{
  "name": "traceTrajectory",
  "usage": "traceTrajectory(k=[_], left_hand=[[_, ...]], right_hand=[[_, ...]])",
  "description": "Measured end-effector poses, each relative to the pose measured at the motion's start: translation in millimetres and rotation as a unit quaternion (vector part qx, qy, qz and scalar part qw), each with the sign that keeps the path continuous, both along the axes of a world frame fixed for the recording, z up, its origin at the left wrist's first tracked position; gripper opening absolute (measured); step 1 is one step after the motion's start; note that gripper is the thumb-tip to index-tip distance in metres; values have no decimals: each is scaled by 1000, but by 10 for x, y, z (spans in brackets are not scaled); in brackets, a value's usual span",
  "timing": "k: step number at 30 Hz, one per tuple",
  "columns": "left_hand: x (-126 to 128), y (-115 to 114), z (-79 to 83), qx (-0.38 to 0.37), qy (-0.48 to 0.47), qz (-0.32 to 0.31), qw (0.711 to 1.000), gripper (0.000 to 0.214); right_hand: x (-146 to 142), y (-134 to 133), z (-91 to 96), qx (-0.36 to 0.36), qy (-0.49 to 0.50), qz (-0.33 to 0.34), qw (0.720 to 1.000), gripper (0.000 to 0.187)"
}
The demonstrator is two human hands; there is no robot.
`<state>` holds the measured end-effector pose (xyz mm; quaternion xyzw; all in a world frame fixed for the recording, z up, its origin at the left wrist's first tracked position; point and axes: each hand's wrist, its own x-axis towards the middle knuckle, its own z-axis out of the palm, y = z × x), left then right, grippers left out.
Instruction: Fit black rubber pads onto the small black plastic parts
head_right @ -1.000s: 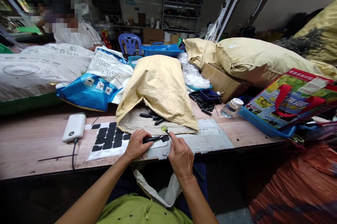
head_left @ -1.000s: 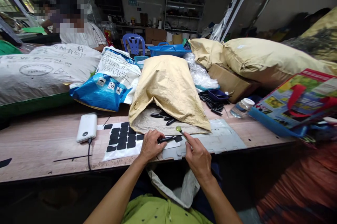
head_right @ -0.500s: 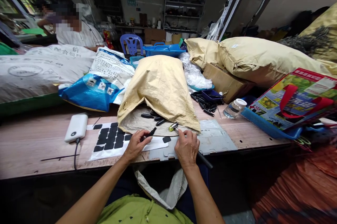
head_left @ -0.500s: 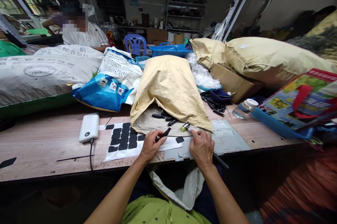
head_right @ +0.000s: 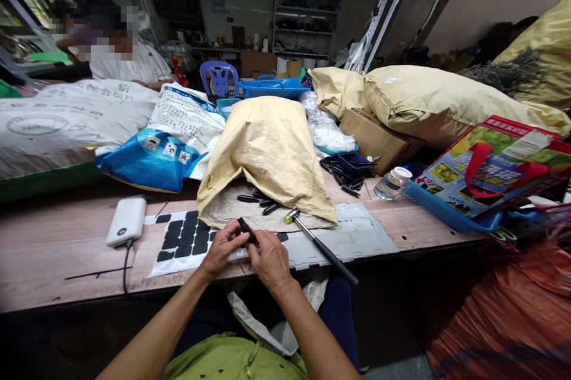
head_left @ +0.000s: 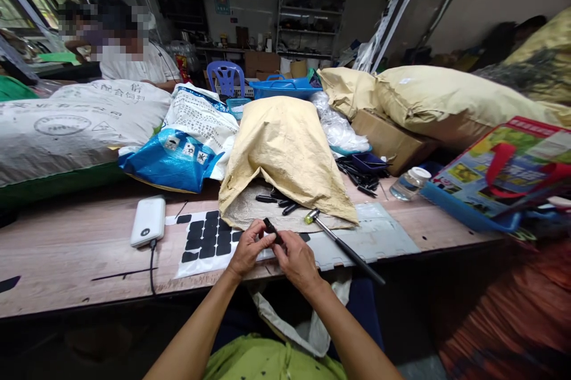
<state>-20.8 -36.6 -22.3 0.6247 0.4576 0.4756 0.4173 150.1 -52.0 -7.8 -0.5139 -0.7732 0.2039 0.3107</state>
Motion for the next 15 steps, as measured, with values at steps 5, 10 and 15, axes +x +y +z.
traceTrajectory(k=[5, 10, 15], left_hand=[[-1, -7, -20, -31, -33, -10, 999, 28], [-6, -24, 3, -47, -47, -7, 998, 26], [-49, -38, -28, -62, -57, -18, 996, 29]], right_hand=[[50, 39, 5, -12, 33, 20, 999, 10], [128, 56, 53, -42, 73, 53, 995, 8], [211, 58, 41, -58, 121, 74, 988, 12]])
